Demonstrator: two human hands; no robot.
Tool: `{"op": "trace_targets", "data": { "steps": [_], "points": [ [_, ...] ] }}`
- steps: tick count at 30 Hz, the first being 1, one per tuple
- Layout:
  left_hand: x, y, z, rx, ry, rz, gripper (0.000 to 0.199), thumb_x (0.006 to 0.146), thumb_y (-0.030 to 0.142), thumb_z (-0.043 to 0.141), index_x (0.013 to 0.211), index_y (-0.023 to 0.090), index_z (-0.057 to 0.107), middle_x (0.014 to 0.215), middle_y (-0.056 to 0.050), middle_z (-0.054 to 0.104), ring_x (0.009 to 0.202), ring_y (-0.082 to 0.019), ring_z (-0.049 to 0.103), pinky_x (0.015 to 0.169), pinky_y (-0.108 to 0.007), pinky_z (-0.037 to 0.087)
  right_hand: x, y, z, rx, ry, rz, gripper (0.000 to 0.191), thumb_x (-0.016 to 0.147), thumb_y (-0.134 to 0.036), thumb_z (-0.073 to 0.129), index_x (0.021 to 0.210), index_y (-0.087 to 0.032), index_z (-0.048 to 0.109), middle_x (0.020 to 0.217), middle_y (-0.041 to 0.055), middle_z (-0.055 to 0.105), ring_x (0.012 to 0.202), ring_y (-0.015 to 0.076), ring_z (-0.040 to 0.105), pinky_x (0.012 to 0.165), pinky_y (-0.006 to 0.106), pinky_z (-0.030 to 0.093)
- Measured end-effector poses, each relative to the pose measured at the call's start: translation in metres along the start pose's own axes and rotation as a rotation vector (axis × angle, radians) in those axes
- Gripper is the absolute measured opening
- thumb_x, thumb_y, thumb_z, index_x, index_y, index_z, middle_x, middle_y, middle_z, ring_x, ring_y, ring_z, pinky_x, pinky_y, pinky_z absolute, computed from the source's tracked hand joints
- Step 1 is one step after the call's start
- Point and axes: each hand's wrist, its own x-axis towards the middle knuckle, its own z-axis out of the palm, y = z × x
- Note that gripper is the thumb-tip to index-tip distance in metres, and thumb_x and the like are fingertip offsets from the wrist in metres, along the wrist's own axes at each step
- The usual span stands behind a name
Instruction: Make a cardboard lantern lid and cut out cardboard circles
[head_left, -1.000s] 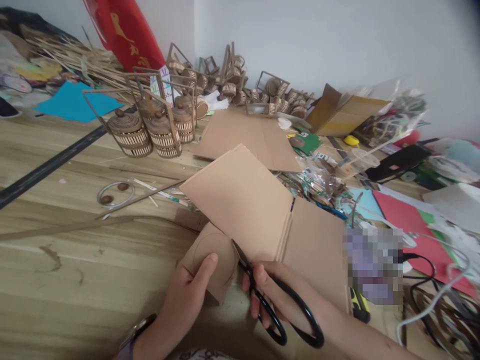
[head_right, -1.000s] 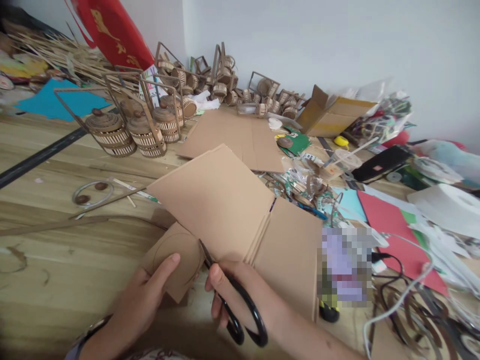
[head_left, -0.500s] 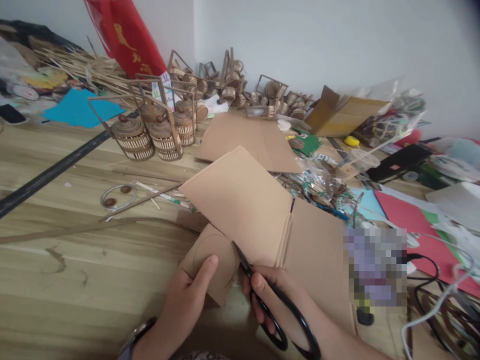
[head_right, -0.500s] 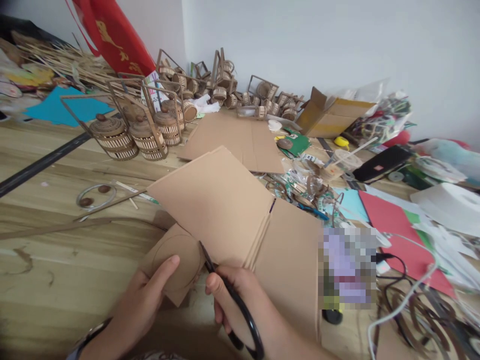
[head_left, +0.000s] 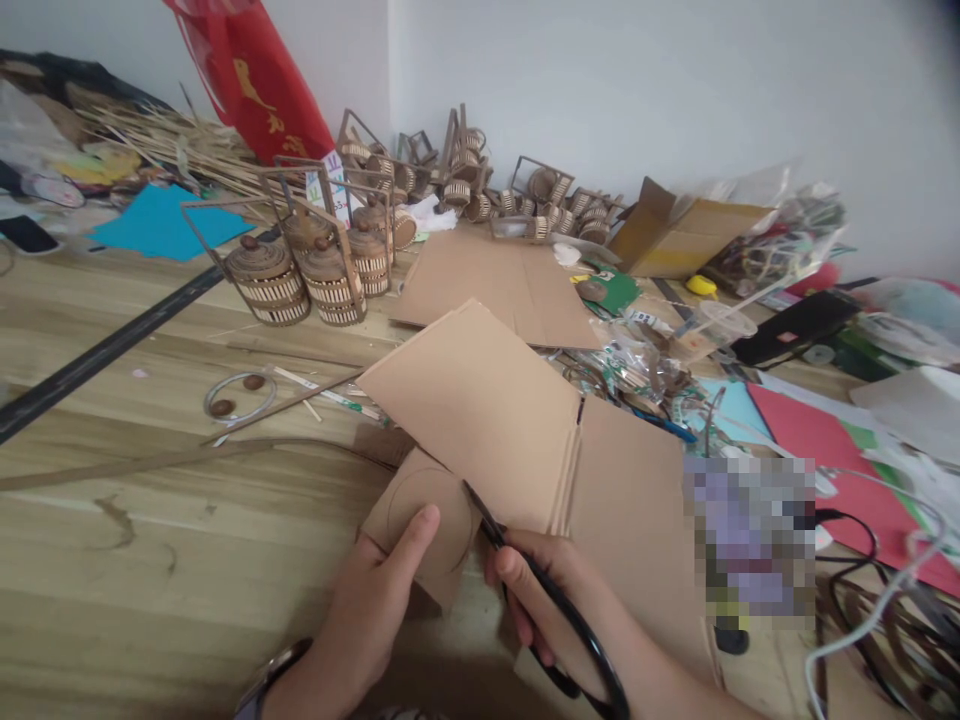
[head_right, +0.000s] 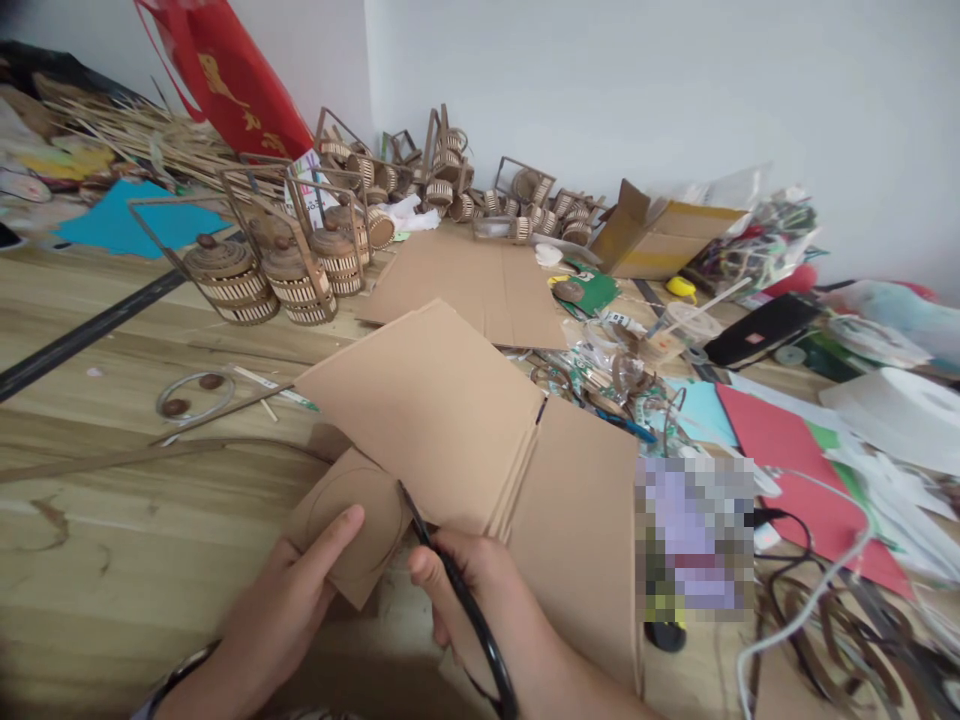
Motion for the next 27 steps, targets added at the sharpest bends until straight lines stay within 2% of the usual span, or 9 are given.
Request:
{"op": "trace_targets", "data": {
  "steps": [6,11,18,23,27],
  "points": [
    [-0.004,0.018,0.0,-0.045,-0.068,0.026,0.036,0.059,0.052,0.066,0.079,0.023,0.073,0.096,-0.011,0.08,0.103,-0.035,0.072,0.083,-0.04,0.062,-0.005,-0.026,-0.017,-0.085,-0.138,0.04,0.088,0.065,-0.1,0.02,0.079,-0.018,0.052,0.056,-0.0002,0.053,0.041,0.0083,0.044,0.038,0.019,0.033],
    [-0.007,0.023,0.0,-0.072,-0.099,0.072,0.021,0.061,0.047,0.067,0.066,0.027,0.07,0.096,-0.008,0.08,0.106,-0.033,0.071,0.09,-0.038,0.059,-0.011,-0.05,-0.033,-0.214,-0.173,0.058,0.086,0.065,-0.099,0.021,0.075,-0.02,0.05,0.057,0.0005,0.054,0.044,0.0097,0.046,0.038,0.019,0.034],
    [-0.004,0.008,-0.005,-0.054,-0.122,0.14,0.027,0.071,0.046,0.068,0.085,0.024,0.077,0.1,-0.007,0.08,0.11,-0.031,0.069,0.097,-0.037,0.055,-0.003,-0.054,-0.041,-0.248,-0.236,0.049,0.088,0.068,-0.098,0.018,0.082,-0.019,0.055,0.059,0.0019,0.058,0.046,0.0116,0.051,0.041,0.02,0.038],
    [-0.005,0.001,-0.006,-0.029,-0.126,0.128,0.03,0.074,0.048,0.068,0.085,0.021,0.077,0.096,-0.008,0.08,0.107,-0.032,0.07,0.094,-0.038,0.056,0.004,-0.052,-0.04,-0.274,-0.243,0.042,0.086,0.072,-0.096,0.019,0.082,-0.019,0.055,0.059,0.0018,0.058,0.047,0.0124,0.054,0.041,0.02,0.039],
    [-0.008,0.007,-0.005,-0.065,-0.121,0.122,0.03,0.072,0.049,0.067,0.082,0.022,0.076,0.096,-0.008,0.08,0.104,-0.032,0.071,0.09,-0.037,0.058,0.004,-0.055,-0.037,-0.288,-0.229,0.035,0.075,0.079,-0.089,0.025,0.079,-0.02,0.054,0.056,-0.0004,0.055,0.042,0.0106,0.049,0.039,0.019,0.037]
  ]
}}
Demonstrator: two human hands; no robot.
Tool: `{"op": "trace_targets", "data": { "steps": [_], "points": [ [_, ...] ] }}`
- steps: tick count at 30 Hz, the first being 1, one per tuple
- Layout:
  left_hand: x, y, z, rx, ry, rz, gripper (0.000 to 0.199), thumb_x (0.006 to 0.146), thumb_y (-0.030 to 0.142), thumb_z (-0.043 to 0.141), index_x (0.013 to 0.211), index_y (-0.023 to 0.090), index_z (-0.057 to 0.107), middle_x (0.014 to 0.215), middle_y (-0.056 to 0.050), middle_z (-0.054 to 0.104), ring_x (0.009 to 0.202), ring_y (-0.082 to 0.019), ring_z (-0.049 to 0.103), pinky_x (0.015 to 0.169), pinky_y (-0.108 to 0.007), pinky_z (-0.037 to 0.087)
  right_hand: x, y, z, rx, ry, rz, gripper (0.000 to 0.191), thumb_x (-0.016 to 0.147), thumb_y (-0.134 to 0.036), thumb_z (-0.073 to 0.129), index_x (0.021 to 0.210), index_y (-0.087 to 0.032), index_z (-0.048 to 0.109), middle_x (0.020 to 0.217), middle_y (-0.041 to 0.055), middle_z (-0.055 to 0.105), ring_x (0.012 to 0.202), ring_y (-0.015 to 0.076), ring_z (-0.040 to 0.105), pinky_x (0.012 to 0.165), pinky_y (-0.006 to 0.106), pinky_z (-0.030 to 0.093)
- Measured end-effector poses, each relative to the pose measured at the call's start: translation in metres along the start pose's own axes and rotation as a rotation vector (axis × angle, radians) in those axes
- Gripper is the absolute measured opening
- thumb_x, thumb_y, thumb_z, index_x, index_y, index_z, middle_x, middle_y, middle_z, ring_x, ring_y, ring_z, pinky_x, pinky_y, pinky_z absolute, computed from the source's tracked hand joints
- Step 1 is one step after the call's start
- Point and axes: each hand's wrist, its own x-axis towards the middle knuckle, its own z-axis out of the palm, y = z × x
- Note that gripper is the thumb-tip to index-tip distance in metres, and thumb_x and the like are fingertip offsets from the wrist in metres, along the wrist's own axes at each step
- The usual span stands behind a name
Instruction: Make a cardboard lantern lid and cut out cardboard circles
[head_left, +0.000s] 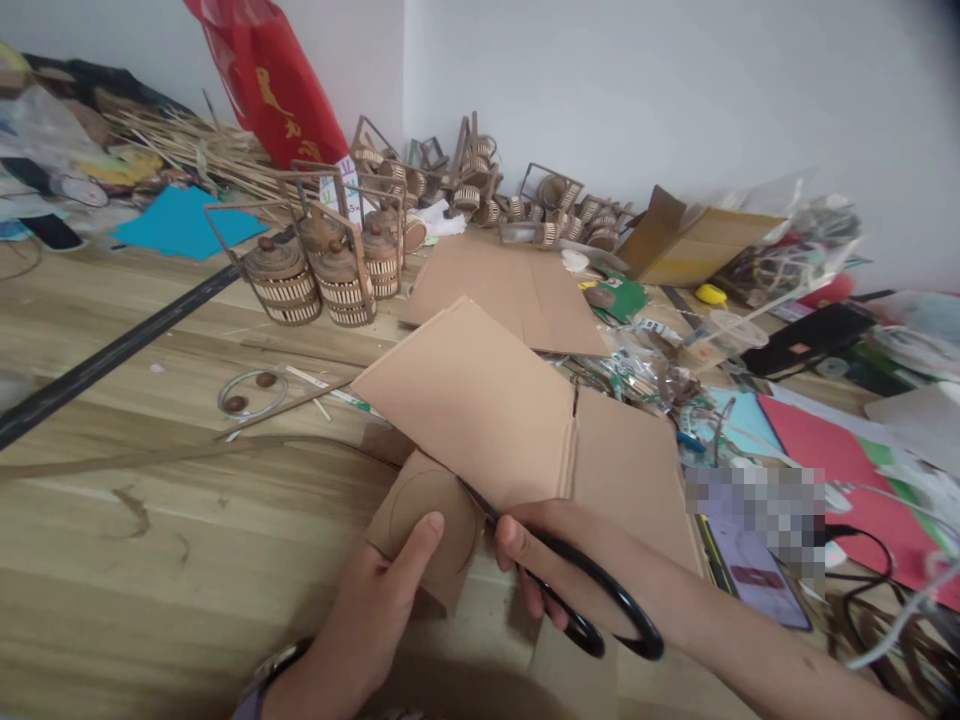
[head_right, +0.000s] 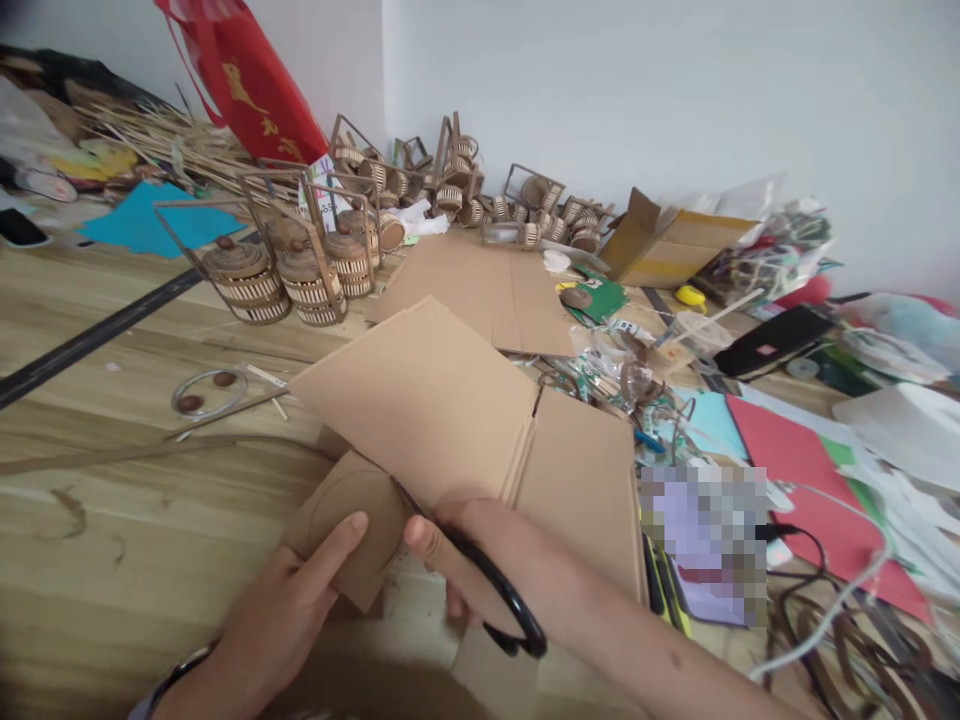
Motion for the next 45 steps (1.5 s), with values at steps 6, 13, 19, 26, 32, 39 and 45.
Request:
{"op": "trace_targets", "data": {
  "steps": [6,13,19,26,32,39,45],
  "points": [
    [-0.002,0.017,0.002,-0.08,0.025,-0.078,0.022,0.058,0.049,0.07,0.064,0.028,0.068,0.089,-0.008,0.081,0.098,-0.034,0.073,0.083,-0.038,0.061,0.001,0.002,0.006,-0.047,0.083,-0.045,0.063,0.088,-0.077,0.032,0.071,-0.02,0.052,0.052,-0.0007,0.054,0.041,0.0099,0.048,0.037,0.017,0.035],
    [0.002,-0.003,0.004,-0.218,-0.024,-0.101,0.036,0.07,0.05,0.07,0.091,0.021,0.073,0.106,-0.011,0.078,0.111,-0.032,0.069,0.093,-0.04,0.057,0.003,0.005,0.013,-0.019,0.131,-0.074,0.062,0.089,-0.077,0.029,0.065,-0.022,0.046,0.046,-0.0037,0.046,0.036,0.0083,0.04,0.035,0.018,0.031],
    [0.003,-0.009,0.005,-0.317,-0.017,-0.15,0.043,0.069,0.052,0.072,0.097,0.02,0.073,0.108,-0.011,0.078,0.118,-0.033,0.065,0.092,-0.04,0.058,0.005,0.002,0.014,-0.04,0.195,-0.137,0.073,0.081,-0.089,0.021,0.06,-0.023,0.043,0.044,-0.0032,0.043,0.038,0.0095,0.04,0.038,0.021,0.032],
    [-0.001,-0.007,0.007,-0.31,-0.081,-0.173,0.036,0.074,0.053,0.067,0.092,0.021,0.073,0.102,-0.012,0.079,0.111,-0.033,0.069,0.088,-0.041,0.06,0.0,-0.005,0.003,0.023,0.062,-0.085,0.077,0.066,-0.098,0.027,0.063,-0.023,0.04,0.047,-0.0034,0.045,0.037,0.0082,0.042,0.034,0.018,0.029],
    [-0.002,-0.009,0.007,-0.309,-0.042,-0.173,0.037,0.068,0.052,0.075,0.087,0.02,0.072,0.102,-0.011,0.079,0.119,-0.031,0.064,0.094,-0.036,0.057,0.0,-0.01,-0.005,-0.032,0.013,0.011,0.072,0.076,-0.09,0.026,0.072,-0.022,0.049,0.05,-0.0021,0.051,0.036,0.009,0.043,0.036,0.019,0.033],
    [-0.004,-0.014,0.008,-0.444,-0.019,-0.248,0.032,0.07,0.043,0.077,0.092,0.021,0.07,0.106,-0.008,0.079,0.124,-0.03,0.061,0.099,-0.038,0.055,0.004,-0.013,-0.004,-0.055,0.004,0.03,0.071,0.081,-0.086,0.026,0.075,-0.021,0.051,0.049,-0.0019,0.052,0.038,0.0096,0.045,0.038,0.02,0.035],
    [-0.004,-0.012,0.008,-0.503,0.009,-0.264,0.028,0.064,0.039,0.082,0.083,0.022,0.07,0.101,-0.007,0.08,0.141,-0.028,0.041,0.112,-0.038,0.043,0.002,-0.012,0.003,-0.107,0.118,-0.043,0.062,0.084,-0.081,0.039,0.063,-0.022,0.046,0.047,-0.0027,0.048,0.038,0.0108,0.046,0.036,0.021,0.03]
  ]
}}
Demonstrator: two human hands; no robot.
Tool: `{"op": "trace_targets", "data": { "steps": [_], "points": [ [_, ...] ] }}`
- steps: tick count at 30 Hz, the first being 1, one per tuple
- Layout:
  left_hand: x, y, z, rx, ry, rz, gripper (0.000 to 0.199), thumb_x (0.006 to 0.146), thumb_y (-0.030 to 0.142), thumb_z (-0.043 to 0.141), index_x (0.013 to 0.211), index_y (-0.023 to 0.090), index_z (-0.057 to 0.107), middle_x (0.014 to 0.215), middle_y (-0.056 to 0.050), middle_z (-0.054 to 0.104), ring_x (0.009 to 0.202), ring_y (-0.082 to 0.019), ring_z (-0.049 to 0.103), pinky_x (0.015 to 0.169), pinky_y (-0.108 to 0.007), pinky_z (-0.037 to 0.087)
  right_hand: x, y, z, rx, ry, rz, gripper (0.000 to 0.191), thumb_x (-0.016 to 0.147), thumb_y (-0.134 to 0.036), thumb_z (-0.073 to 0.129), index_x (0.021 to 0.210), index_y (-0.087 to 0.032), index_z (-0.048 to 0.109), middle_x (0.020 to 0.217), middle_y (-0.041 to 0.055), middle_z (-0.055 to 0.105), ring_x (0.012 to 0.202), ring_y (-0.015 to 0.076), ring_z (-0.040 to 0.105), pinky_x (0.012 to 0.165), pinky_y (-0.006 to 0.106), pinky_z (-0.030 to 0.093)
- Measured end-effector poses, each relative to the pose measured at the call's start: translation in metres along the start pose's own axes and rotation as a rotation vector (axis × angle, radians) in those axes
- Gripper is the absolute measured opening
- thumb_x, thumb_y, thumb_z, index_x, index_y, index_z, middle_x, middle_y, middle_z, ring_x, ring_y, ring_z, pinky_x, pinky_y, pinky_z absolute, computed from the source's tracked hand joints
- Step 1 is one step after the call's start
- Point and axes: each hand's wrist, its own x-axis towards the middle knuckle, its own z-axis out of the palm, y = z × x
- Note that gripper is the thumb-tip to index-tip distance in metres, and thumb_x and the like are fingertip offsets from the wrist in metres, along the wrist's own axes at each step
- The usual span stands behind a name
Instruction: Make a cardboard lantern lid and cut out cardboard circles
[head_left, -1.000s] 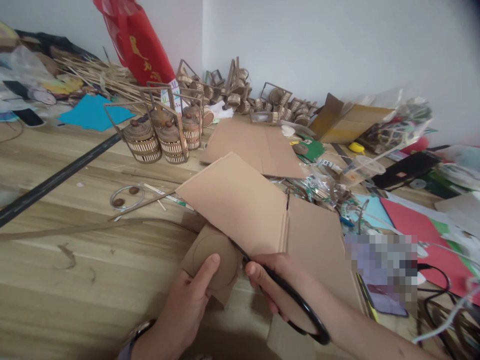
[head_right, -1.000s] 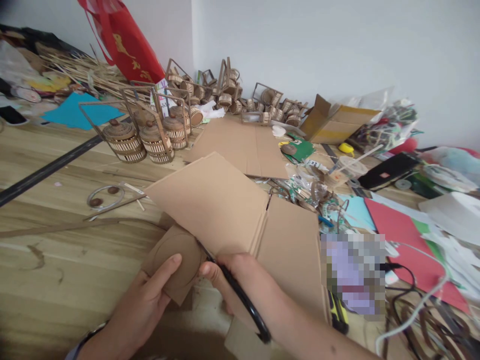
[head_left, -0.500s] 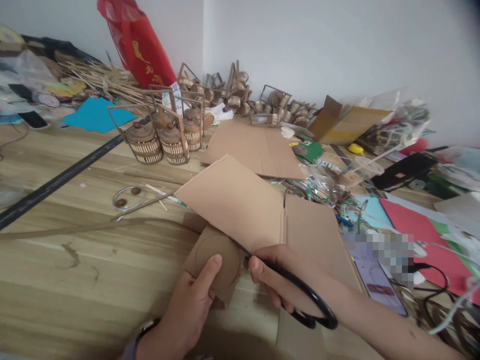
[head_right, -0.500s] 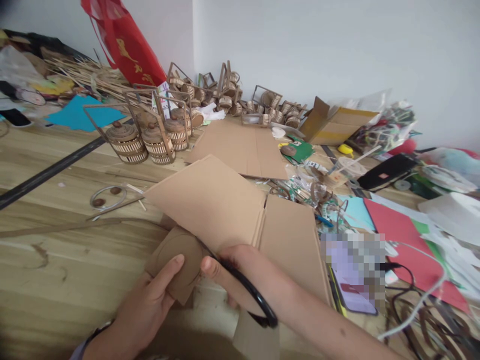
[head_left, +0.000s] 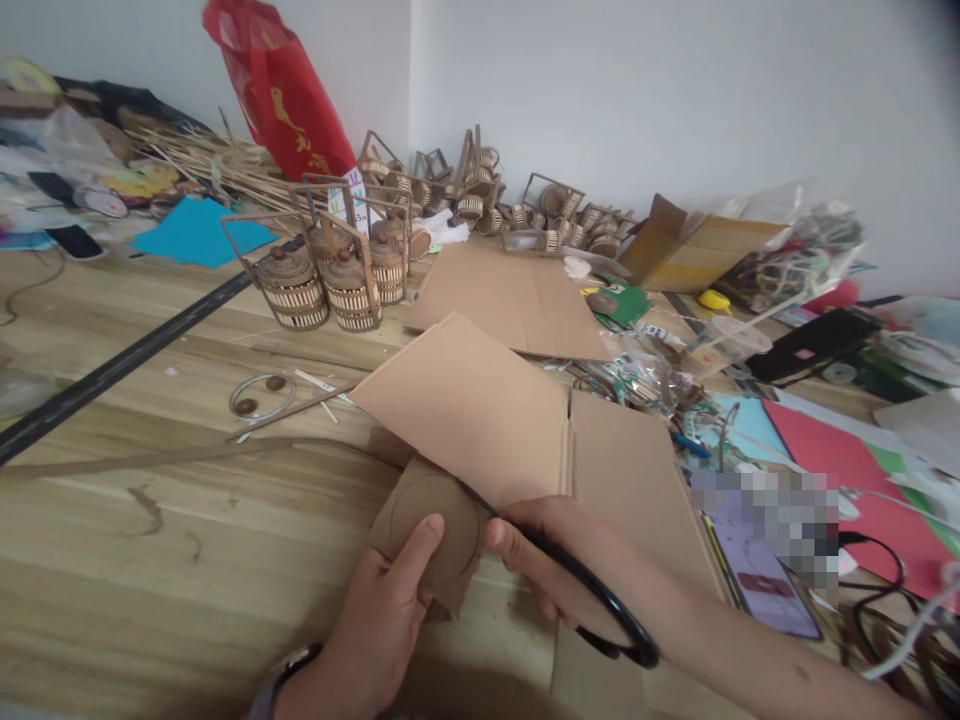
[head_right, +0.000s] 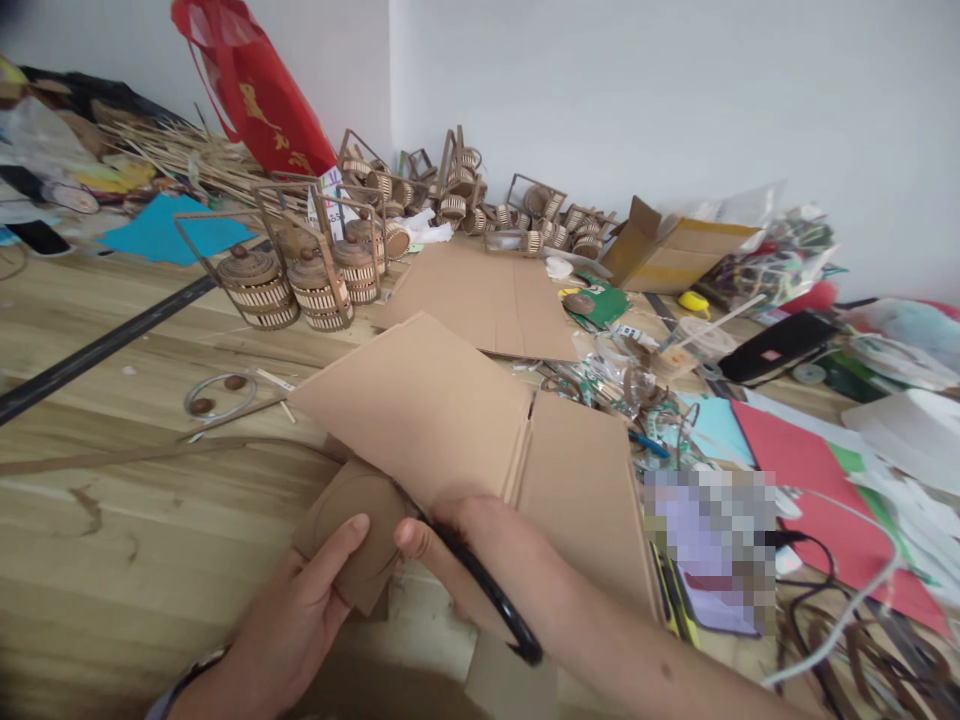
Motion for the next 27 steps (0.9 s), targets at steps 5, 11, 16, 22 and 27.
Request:
{"op": "trace_targets", "data": {
  "steps": [5,11,16,22,27],
  "points": [
    [0.0,0.002,0.002,-0.024,0.044,-0.022,0.024,0.069,0.036,0.078,0.087,0.023,0.069,0.104,-0.007,0.08,0.139,-0.028,0.045,0.114,-0.04,0.041,0.002,0.005,0.01,-0.017,0.089,-0.069,0.061,0.089,-0.074,0.039,0.058,-0.022,0.045,0.046,-0.0023,0.046,0.04,0.0107,0.041,0.038,0.023,0.026],
    [0.002,0.001,0.004,-0.066,0.007,0.045,0.04,0.066,0.041,0.081,0.099,0.022,0.069,0.114,-0.009,0.077,0.135,-0.031,0.051,0.113,-0.043,0.043,0.006,0.013,0.018,-0.016,0.12,-0.105,0.057,0.093,-0.067,0.037,0.06,-0.021,0.048,0.048,-0.0026,0.044,0.042,0.0107,0.039,0.04,0.022,0.025],
    [0.005,-0.003,0.002,-0.12,0.002,0.003,0.038,0.065,0.037,0.083,0.098,0.024,0.071,0.112,-0.007,0.077,0.129,-0.029,0.058,0.107,-0.04,0.049,0.008,0.018,0.023,0.012,0.174,-0.13,0.056,0.094,-0.064,0.037,0.061,-0.02,0.05,0.053,-0.0026,0.044,0.047,0.0112,0.039,0.042,0.022,0.027],
    [0.0,-0.005,0.002,0.002,-0.052,-0.041,0.049,0.052,0.052,0.086,0.086,0.019,0.075,0.098,-0.011,0.08,0.113,-0.036,0.068,0.1,-0.046,0.054,0.011,0.015,0.022,0.044,0.156,-0.189,0.064,0.088,-0.075,0.037,0.058,-0.02,0.05,0.053,-0.0012,0.049,0.048,0.0122,0.045,0.044,0.023,0.034],
    [-0.004,0.004,-0.003,0.126,-0.082,0.104,0.032,0.06,0.052,0.078,0.075,0.023,0.074,0.091,-0.01,0.08,0.113,-0.035,0.067,0.095,-0.042,0.057,0.005,0.016,0.019,0.311,-0.009,-0.079,0.066,0.074,-0.087,0.045,0.069,-0.022,0.049,0.045,-0.0044,0.049,0.037,0.0111,0.047,0.036,0.02,0.035]
  ]
}}
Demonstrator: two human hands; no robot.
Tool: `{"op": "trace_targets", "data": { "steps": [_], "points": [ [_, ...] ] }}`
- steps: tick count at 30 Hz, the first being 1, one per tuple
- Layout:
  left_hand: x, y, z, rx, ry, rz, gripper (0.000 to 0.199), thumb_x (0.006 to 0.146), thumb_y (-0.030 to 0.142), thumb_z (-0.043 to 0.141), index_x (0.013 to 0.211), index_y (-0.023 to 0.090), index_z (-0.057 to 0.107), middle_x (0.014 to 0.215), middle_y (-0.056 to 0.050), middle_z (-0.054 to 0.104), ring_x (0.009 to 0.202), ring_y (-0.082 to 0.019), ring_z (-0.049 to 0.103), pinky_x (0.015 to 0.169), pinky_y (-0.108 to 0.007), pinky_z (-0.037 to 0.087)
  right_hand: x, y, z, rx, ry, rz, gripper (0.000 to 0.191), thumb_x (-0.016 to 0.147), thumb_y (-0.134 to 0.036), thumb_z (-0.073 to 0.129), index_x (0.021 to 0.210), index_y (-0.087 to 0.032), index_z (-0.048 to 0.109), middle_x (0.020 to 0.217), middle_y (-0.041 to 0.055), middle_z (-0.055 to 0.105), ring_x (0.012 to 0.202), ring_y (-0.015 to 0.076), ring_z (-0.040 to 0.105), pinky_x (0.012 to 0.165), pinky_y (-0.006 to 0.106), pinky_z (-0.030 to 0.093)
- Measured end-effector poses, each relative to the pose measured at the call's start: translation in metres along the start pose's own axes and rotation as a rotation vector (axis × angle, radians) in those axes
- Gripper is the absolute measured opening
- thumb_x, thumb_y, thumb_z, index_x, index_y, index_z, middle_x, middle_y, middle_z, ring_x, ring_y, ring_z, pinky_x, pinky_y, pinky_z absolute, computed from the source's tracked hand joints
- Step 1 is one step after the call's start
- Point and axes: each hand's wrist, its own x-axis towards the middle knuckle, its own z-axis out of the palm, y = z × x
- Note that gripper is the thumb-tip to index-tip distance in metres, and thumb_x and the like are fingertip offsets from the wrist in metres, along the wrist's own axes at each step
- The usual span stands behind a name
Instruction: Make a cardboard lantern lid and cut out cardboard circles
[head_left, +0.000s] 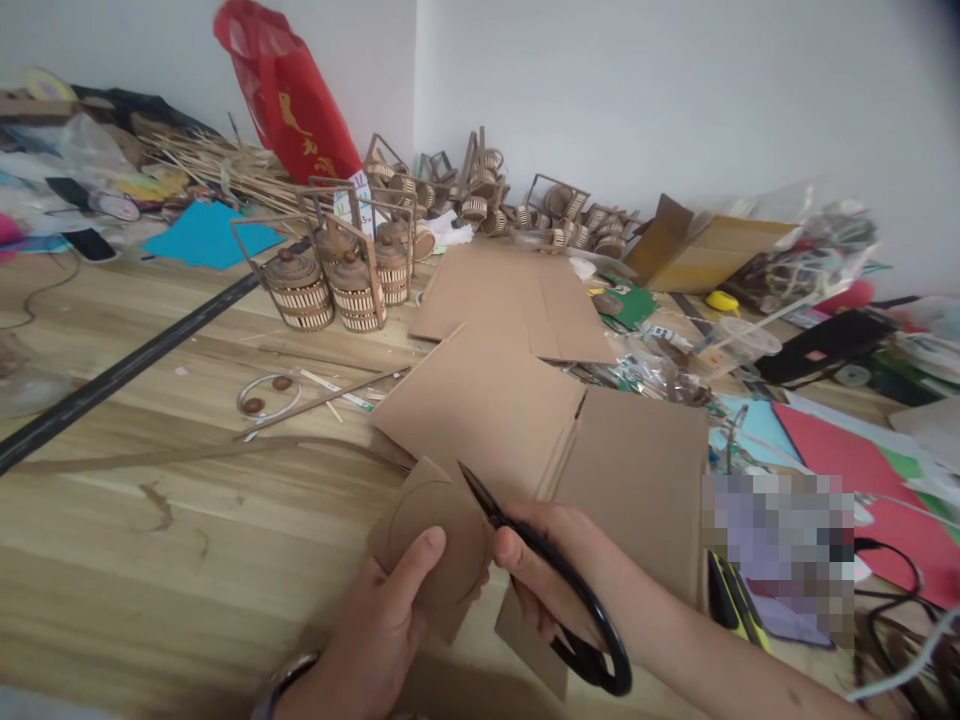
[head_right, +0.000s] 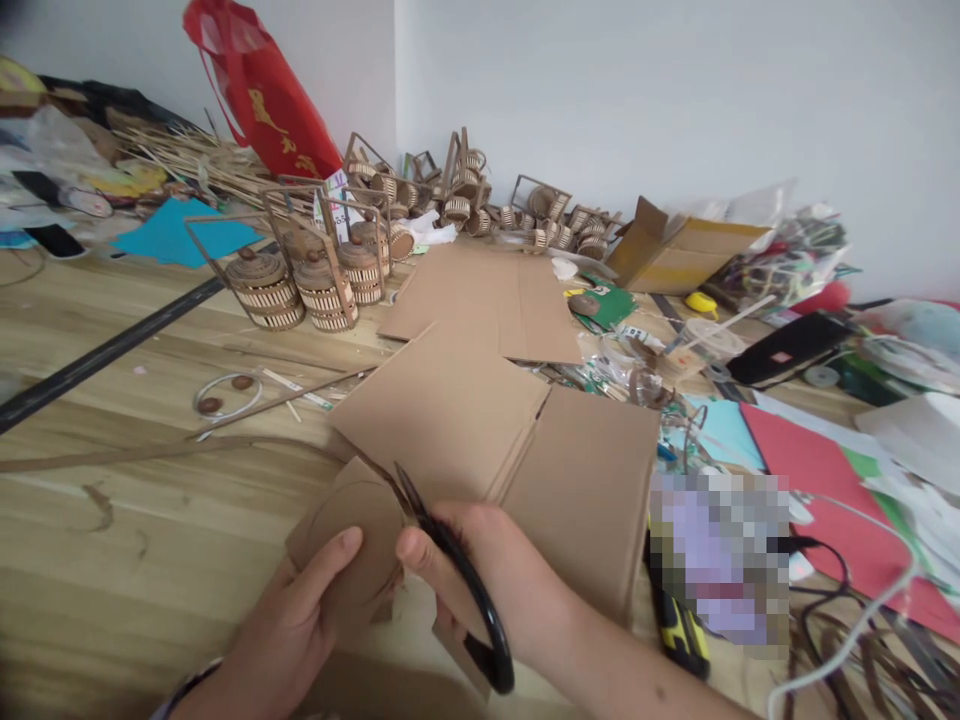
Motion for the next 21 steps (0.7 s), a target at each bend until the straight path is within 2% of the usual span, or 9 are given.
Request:
{"op": "trace_targets", "data": {
  "steps": [2,4,7,10,13,15,18,19,21],
  "points": [
    [0.003,0.0,-0.008,0.065,0.01,0.033,0.035,0.062,0.051,0.077,0.08,0.022,0.074,0.093,-0.01,0.08,0.11,-0.036,0.068,0.091,-0.043,0.059,-0.003,0.002,-0.002,0.146,-0.034,0.034,0.067,0.066,-0.088,0.054,0.073,-0.022,0.049,0.048,-0.0035,0.054,0.041,0.0122,0.053,0.039,0.02,0.04],
    [0.008,-0.004,-0.019,0.158,0.025,0.038,0.042,0.065,0.05,0.075,0.093,0.018,0.073,0.097,-0.011,0.079,0.103,-0.036,0.071,0.086,-0.044,0.059,-0.006,0.008,-0.003,0.28,-0.038,0.061,0.064,0.061,-0.08,0.068,0.076,-0.021,0.049,0.054,-0.0027,0.058,0.047,0.0121,0.058,0.046,0.02,0.045],
    [0.015,-0.012,-0.037,0.353,0.049,0.064,0.052,0.069,0.047,0.075,0.11,0.017,0.065,0.103,-0.01,0.078,0.099,-0.032,0.072,0.087,-0.042,0.058,-0.009,0.027,0.001,0.405,0.012,0.119,0.058,0.057,-0.064,0.082,0.081,-0.021,0.05,0.058,-0.0059,0.058,0.045,0.0089,0.053,0.047,0.019,0.044],
    [0.019,-0.02,-0.05,0.505,-0.006,0.105,0.07,0.069,0.045,0.073,0.128,0.015,0.052,0.113,-0.013,0.074,0.106,-0.032,0.069,0.092,-0.042,0.055,-0.011,0.055,0.007,0.395,0.112,0.146,0.055,0.061,-0.057,0.081,0.095,-0.02,0.057,0.057,-0.0085,0.054,0.04,0.0082,0.043,0.042,0.021,0.041],
    [0.021,-0.026,-0.058,0.576,-0.025,0.132,0.085,0.073,0.045,0.067,0.144,0.013,0.033,0.128,-0.019,0.065,0.112,-0.032,0.066,0.095,-0.046,0.054,-0.021,0.075,0.009,0.332,0.285,0.047,0.05,0.055,-0.051,0.086,0.088,-0.021,0.063,0.053,-0.0087,0.048,0.043,0.0096,0.041,0.041,0.021,0.032],
    [0.022,-0.029,-0.064,0.746,0.066,0.286,0.075,0.078,0.046,0.061,0.142,0.015,0.038,0.133,-0.02,0.06,0.114,-0.034,0.064,0.095,-0.052,0.053,-0.032,0.079,0.008,0.353,0.284,-0.006,0.044,0.062,-0.049,0.085,0.088,-0.022,0.064,0.058,-0.0057,0.053,0.053,0.0124,0.05,0.047,0.021,0.035],
    [0.022,-0.027,-0.071,1.115,0.208,0.731,0.046,0.086,0.043,0.056,0.126,0.021,0.058,0.133,-0.017,0.058,0.125,-0.037,0.053,0.101,-0.06,0.044,-0.047,0.077,0.007,0.463,0.243,-0.04,0.047,0.07,-0.057,0.08,0.098,-0.024,0.064,0.063,-0.002,0.06,0.062,0.0171,0.057,0.056,0.024,0.042],
    [0.023,-0.026,-0.072,1.205,0.207,0.853,0.039,0.088,0.041,0.055,0.123,0.022,0.061,0.132,-0.015,0.059,0.126,-0.037,0.051,0.101,-0.061,0.043,-0.049,0.078,0.008,0.511,0.265,-0.055,0.051,0.068,-0.061,0.08,0.1,-0.025,0.064,0.065,-0.0009,0.061,0.064,0.0188,0.059,0.057,0.026,0.044],
    [0.024,-0.022,-0.072,1.314,0.162,0.993,0.031,0.092,0.036,0.054,0.119,0.023,0.063,0.127,-0.013,0.062,0.12,-0.034,0.054,0.098,-0.058,0.046,-0.047,0.084,0.011,0.644,0.343,-0.092,0.056,0.065,-0.066,0.079,0.101,-0.025,0.064,0.068,0.0009,0.063,0.069,0.0209,0.061,0.061,0.028,0.048]
  ]
}}
